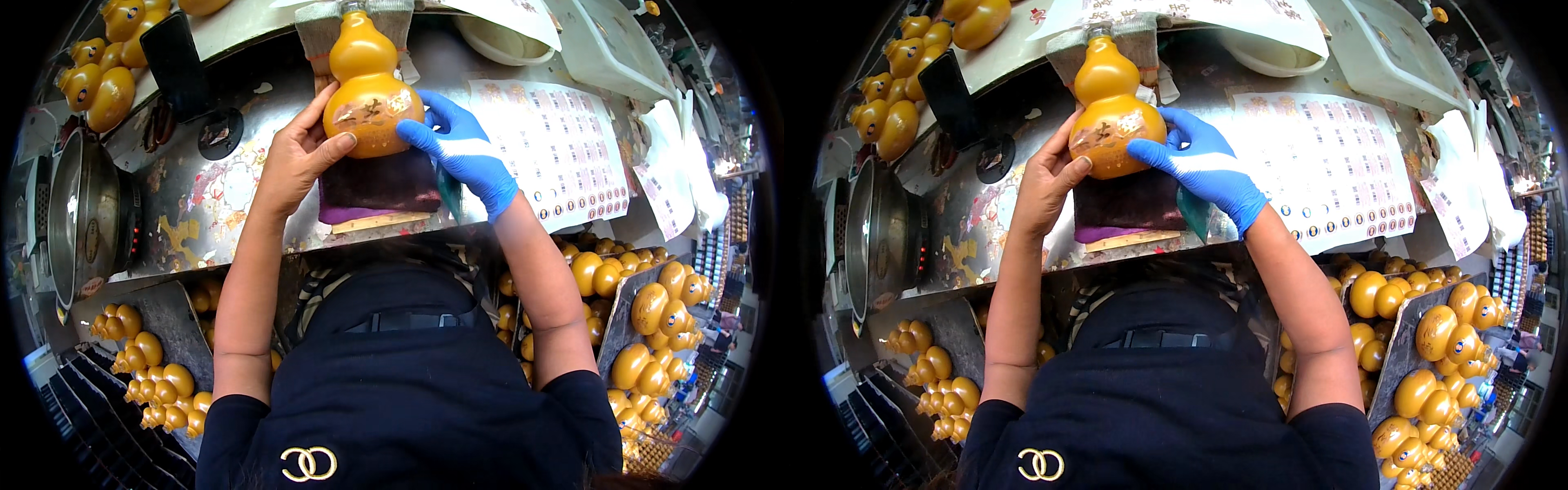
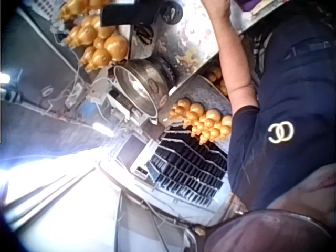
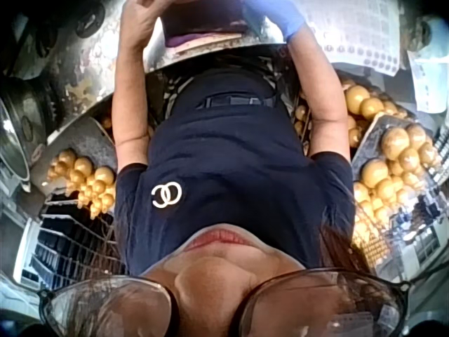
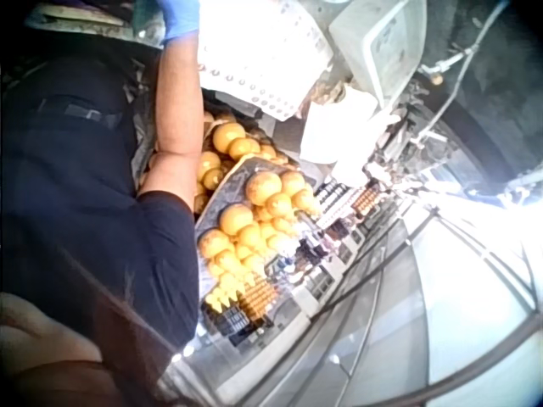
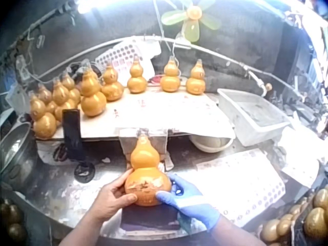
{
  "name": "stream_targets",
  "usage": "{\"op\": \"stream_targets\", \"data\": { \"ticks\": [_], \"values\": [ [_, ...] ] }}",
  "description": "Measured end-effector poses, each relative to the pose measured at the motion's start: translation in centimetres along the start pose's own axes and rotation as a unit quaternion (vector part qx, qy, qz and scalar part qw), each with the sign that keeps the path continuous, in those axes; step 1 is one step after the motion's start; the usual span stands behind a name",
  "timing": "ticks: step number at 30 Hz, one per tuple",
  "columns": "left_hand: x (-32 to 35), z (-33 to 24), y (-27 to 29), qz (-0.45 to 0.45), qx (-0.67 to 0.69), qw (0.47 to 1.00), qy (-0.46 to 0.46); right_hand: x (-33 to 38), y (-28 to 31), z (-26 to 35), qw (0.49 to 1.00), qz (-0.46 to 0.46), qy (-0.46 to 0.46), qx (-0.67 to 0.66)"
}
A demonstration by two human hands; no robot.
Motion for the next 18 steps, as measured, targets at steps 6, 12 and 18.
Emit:
{"op": "stream_targets", "data": {
  "ticks": [6,12,18],
  "values": [
    [-0.1,0.1,0.2,0.008,-0.012,1.0,-0.009,0.3,-0.2,0.2,1.0,-0.014,0.011,-0.012],
    [0.0,0.5,0.4,0.01,-0.016,1.0,-0.02,2.3,0.9,-2.1,0.848,-0.118,-0.028,-0.516],
    [0.1,-0.2,-0.6,0.019,-0.047,0.999,-0.017,5.3,-4.1,2.4,0.956,-0.203,0.17,-0.129]
  ]
}}
Point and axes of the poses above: each hand's wrist, its own x-axis away from the middle knuckle, its own y-axis out of the back of the hand, z = x × y, the point moved 3 cm from there along -x, towards the middle knuckle, and after that the axes turned 7 degrees about z, right-handed, at the moved point
